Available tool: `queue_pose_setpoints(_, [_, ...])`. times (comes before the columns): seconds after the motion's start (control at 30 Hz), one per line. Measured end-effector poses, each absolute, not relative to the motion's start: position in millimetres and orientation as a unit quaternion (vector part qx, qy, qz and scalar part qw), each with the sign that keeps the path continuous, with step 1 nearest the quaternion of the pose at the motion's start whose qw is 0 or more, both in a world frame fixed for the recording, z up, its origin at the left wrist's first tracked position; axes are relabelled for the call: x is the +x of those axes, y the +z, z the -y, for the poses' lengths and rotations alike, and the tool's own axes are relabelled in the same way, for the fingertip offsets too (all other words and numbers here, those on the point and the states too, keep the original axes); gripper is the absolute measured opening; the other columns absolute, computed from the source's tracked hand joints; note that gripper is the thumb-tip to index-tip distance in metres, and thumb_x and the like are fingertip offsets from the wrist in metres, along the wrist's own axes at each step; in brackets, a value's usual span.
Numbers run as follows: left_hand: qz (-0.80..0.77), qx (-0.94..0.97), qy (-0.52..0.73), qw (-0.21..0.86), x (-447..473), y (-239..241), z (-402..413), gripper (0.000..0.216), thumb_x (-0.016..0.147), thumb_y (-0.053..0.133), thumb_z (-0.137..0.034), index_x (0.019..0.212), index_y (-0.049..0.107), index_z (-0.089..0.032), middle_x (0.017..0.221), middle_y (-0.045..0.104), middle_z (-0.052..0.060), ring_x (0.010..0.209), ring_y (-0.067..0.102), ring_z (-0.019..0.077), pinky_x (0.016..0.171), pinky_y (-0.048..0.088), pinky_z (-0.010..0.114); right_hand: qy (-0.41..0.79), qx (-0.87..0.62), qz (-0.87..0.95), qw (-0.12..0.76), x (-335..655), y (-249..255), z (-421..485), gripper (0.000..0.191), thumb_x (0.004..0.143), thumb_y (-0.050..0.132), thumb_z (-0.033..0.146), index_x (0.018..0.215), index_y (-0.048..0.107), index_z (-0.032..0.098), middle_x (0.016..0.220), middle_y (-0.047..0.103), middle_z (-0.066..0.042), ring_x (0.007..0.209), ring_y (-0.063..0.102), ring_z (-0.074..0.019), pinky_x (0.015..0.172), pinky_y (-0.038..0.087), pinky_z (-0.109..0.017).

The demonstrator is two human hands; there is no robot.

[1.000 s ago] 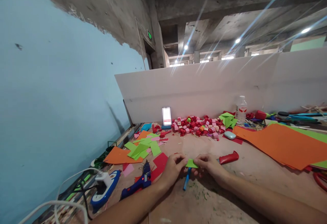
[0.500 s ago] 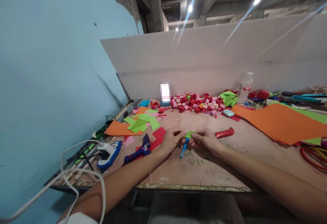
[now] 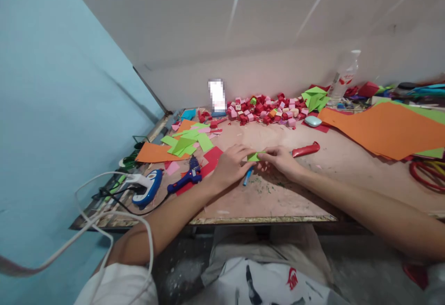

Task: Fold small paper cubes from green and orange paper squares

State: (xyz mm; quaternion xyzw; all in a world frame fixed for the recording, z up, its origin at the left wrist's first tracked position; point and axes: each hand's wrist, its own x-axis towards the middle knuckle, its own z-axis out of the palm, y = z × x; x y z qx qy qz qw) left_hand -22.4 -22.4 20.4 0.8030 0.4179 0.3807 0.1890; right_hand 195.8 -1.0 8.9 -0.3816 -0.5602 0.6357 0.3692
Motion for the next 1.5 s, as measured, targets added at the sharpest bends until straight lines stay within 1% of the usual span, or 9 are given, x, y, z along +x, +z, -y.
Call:
queue_pose_setpoints(0.1, [-0.44, 0.782, 0.382, 0.222, -23.0, 21.3, 22.3, 0.024, 0.091, 0.08, -0.03, 0.113, 0.082, -0.021, 0.114, 0.081, 0.009, 0.106, 0.072, 0.0239, 0.099, 0.054, 0.037, 0.628, -0.367, 0.576, 0.373, 197.2, 9.9, 0.9, 0.045, 0.08, 0.09, 0.056, 0.083, 0.078, 0.013, 0.073, 0.077, -0.006, 0.061, 0.067, -0.014, 0.058, 0.052, -0.024])
queue_pose_setpoints(0.27, [-0.462, 0.639, 0.434, 0.435, -18.8, 12.9, 18.1, 0.045, 0.075, 0.094, -0.041, 0.109, 0.08, -0.016, 0.094, 0.08, 0.007, 0.081, 0.072, 0.0192, 0.073, 0.054, 0.029, 0.613, -0.344, 0.6, 0.382, 196.6, 8.5, 0.0, 0.043, 0.078, 0.092, 0.053, 0.096, 0.082, 0.015, 0.079, 0.076, -0.003, 0.06, 0.063, -0.013, 0.058, 0.052, -0.025])
queue_pose_setpoints(0.37, [-0.449, 0.579, 0.437, 0.522, -17.3, 10.8, 16.0, 0.052, 0.066, 0.098, -0.036, 0.108, 0.075, -0.014, 0.086, 0.079, 0.006, 0.077, 0.074, 0.0191, 0.071, 0.056, 0.029, 0.602, -0.354, 0.599, 0.391, 195.7, 6.4, -1.5, 0.042, 0.076, 0.093, 0.052, 0.093, 0.082, 0.015, 0.075, 0.074, -0.002, 0.058, 0.059, -0.0124, 0.057, 0.05, -0.026])
queue_pose_setpoints(0.5, [-0.422, 0.534, 0.445, 0.582, -17.2, 11.3, 16.5, 0.051, 0.067, 0.099, -0.037, 0.104, 0.071, -0.016, 0.097, 0.08, 0.007, 0.082, 0.076, 0.0182, 0.074, 0.059, 0.029, 0.594, -0.361, 0.599, 0.397, 195.9, 5.7, -2.9, 0.038, 0.077, 0.09, 0.049, 0.094, 0.082, 0.016, 0.081, 0.077, -0.003, 0.058, 0.059, -0.013, 0.057, 0.048, -0.027])
queue_pose_setpoints(0.7, [-0.415, 0.511, 0.453, 0.601, -17.6, 8.7, 16.8, 0.053, 0.07, 0.098, -0.038, 0.108, 0.067, -0.017, 0.094, 0.08, 0.005, 0.081, 0.079, 0.0195, 0.072, 0.061, 0.028, 0.586, -0.371, 0.592, 0.411, 196.5, 7.6, -1.4, 0.022, 0.079, 0.079, 0.039, 0.083, 0.077, 0.018, 0.069, 0.071, 0.0, 0.055, 0.06, -0.0136, 0.055, 0.048, -0.026])
queue_pose_setpoints(0.83, [-0.427, 0.507, 0.458, 0.593, -16.8, 8.1, 15.9, 0.049, 0.076, 0.091, -0.042, 0.112, 0.068, -0.017, 0.095, 0.079, 0.006, 0.078, 0.079, 0.0201, 0.067, 0.063, 0.029, 0.578, -0.402, 0.583, 0.405, 197.4, 8.4, -1.3, 0.016, 0.076, 0.075, 0.034, 0.074, 0.07, 0.019, 0.052, 0.061, 0.002, 0.042, 0.052, -0.0121, 0.043, 0.035, -0.024])
queue_pose_setpoints(0.93, [-0.444, 0.516, 0.464, 0.567, -16.3, 9.2, 15.1, 0.042, 0.078, 0.089, -0.044, 0.103, 0.073, -0.015, 0.094, 0.078, 0.006, 0.075, 0.077, 0.0167, 0.064, 0.063, 0.026, 0.567, -0.408, 0.593, 0.4, 198.1, 10.3, -2.3, 0.016, 0.076, 0.074, 0.033, 0.073, 0.069, 0.019, 0.05, 0.06, 0.002, 0.038, 0.045, -0.0101, 0.039, 0.027, -0.024])
queue_pose_setpoints(1.17, [-0.43, 0.507, 0.472, 0.58, -16.7, 8.3, 14.4, 0.041, 0.073, 0.093, -0.04, 0.098, 0.075, -0.014, 0.091, 0.078, 0.005, 0.073, 0.075, 0.0148, 0.069, 0.065, 0.027, 0.581, -0.41, 0.584, 0.391, 195.2, 14.2, -0.5, 0.022, 0.075, 0.081, 0.037, 0.085, 0.077, 0.018, 0.062, 0.07, -0.001, 0.05, 0.059, -0.0142, 0.048, 0.045, -0.025])
queue_pose_setpoints(1.5, [-0.423, 0.474, 0.501, 0.588, -16.8, 4.9, 10.4, 0.04, 0.069, 0.094, -0.033, 0.098, 0.073, -0.015, 0.082, 0.076, 0.001, 0.061, 0.073, 0.0141, 0.061, 0.065, 0.026, 0.622, -0.409, 0.525, 0.412, 194.3, 11.0, 3.8, 0.019, 0.074, 0.082, 0.03, 0.085, 0.078, 0.016, 0.056, 0.064, 0.001, 0.044, 0.054, -0.0118, 0.043, 0.034, -0.025])
